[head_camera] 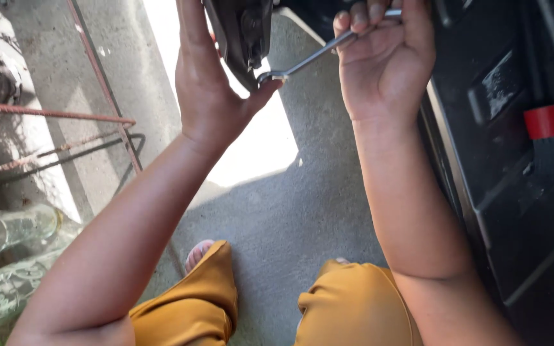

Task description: The person uses a silver wrench to tighten bolts on a black metal hinge or bracket attached to a larger black structure. The person holds the bracket steady with their left hand while turning the wrench with their right hand.

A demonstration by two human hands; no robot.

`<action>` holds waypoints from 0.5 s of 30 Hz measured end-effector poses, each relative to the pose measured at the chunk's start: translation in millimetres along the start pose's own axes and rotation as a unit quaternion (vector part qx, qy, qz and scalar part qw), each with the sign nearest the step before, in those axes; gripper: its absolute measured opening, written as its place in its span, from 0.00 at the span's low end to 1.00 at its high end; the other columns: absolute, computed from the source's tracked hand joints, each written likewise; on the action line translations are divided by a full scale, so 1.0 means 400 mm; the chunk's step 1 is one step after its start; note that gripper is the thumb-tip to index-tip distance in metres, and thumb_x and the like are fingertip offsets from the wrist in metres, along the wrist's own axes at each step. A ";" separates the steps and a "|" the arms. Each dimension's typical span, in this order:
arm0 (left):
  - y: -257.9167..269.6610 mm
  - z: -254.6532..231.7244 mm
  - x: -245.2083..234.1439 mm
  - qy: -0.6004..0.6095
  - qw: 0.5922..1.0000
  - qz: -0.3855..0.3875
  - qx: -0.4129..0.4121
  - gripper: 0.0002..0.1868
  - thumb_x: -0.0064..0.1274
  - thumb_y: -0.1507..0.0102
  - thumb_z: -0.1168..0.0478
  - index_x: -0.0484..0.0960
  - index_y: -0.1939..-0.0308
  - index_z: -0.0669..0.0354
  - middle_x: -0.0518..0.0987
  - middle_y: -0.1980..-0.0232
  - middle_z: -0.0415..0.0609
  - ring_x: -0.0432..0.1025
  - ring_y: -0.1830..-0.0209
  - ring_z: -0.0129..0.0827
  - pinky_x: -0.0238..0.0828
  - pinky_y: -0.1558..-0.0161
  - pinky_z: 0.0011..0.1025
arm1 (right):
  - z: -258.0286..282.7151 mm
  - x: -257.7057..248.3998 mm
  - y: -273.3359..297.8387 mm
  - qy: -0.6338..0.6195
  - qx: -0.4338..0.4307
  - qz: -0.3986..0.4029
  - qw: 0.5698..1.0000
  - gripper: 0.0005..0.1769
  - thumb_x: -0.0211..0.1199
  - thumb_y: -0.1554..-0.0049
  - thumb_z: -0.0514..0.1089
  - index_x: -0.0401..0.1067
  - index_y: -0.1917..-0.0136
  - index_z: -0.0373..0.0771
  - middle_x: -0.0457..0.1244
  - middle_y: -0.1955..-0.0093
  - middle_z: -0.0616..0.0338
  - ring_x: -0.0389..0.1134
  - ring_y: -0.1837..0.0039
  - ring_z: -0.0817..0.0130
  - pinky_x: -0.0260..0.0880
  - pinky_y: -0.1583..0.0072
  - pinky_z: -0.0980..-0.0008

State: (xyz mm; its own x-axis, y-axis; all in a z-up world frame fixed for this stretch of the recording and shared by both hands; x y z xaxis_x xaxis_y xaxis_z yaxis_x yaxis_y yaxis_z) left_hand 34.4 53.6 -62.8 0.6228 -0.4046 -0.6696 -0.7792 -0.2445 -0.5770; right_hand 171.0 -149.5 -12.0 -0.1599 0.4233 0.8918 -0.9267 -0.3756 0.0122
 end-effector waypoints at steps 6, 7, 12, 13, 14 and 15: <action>0.022 -0.004 -0.013 0.049 0.999 0.020 -0.009 0.73 0.89 0.29 0.47 0.31 0.12 0.43 0.42 0.08 0.47 0.77 0.18 0.52 0.91 0.32 0.34 | -0.004 0.007 0.012 -0.023 0.022 0.041 0.999 0.09 0.61 0.41 0.43 0.70 0.61 0.36 0.60 0.64 0.57 0.61 0.58 0.64 0.67 0.41 0.61; 0.018 0.001 -0.010 0.041 0.999 0.016 -0.014 0.72 0.88 0.29 0.48 0.32 0.13 0.41 0.44 0.09 0.48 0.80 0.26 0.48 0.91 0.34 0.34 | 0.000 0.019 0.010 -0.007 0.015 0.033 0.999 0.10 0.61 0.43 0.41 0.69 0.64 0.36 0.59 0.66 0.56 0.61 0.59 0.63 0.67 0.43 0.61; 0.013 -0.017 -0.033 0.071 0.997 0.039 -0.010 0.76 0.90 0.30 0.44 0.30 0.12 0.40 0.38 0.07 0.46 0.68 0.08 0.53 0.92 0.27 0.34 | 0.001 -0.008 0.007 0.026 -0.025 0.054 0.998 0.05 0.62 0.37 0.44 0.73 0.55 0.43 0.59 0.60 0.57 0.61 0.55 0.62 0.68 0.39 0.59; 0.013 -0.011 -0.026 0.063 0.997 0.031 -0.009 0.72 0.87 0.27 0.45 0.30 0.12 0.39 0.40 0.08 0.46 0.75 0.17 0.51 0.92 0.30 0.35 | 0.001 0.002 0.001 0.012 -0.006 0.039 0.999 0.08 0.60 0.40 0.41 0.70 0.61 0.40 0.60 0.64 0.55 0.61 0.57 0.62 0.68 0.41 0.60; 0.012 -0.006 -0.020 0.055 0.998 0.024 -0.008 0.68 0.83 0.24 0.46 0.30 0.12 0.38 0.42 0.08 0.46 0.82 0.26 0.48 0.92 0.32 0.37 | 0.002 0.014 -0.007 -0.002 0.013 0.023 1.000 0.11 0.58 0.43 0.39 0.68 0.66 0.36 0.60 0.67 0.54 0.62 0.59 0.62 0.67 0.44 0.61; 0.001 -0.015 -0.024 0.054 0.998 0.017 -0.001 0.68 0.83 0.24 0.46 0.30 0.12 0.38 0.42 0.08 0.46 0.82 0.26 0.48 0.92 0.32 0.37 | 0.002 0.006 -0.014 -0.002 0.008 0.032 0.999 0.11 0.58 0.43 0.39 0.68 0.66 0.36 0.60 0.67 0.54 0.62 0.59 0.62 0.67 0.44 0.61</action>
State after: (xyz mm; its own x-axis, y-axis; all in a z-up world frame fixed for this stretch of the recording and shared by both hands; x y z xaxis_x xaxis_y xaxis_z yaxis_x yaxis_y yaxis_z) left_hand 27.6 52.2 -53.7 0.5846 -0.5058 -0.6344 -0.8003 -0.2309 -0.5534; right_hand 176.0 -147.2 -9.6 -0.2164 0.3946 0.8930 -0.9094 -0.4143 -0.0373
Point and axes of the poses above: each hand's wrist, its own y-axis away from the middle knuckle, its own x-axis out of the palm, z = x × y, the point moved 2 cm from there along -y, towards the middle knuckle
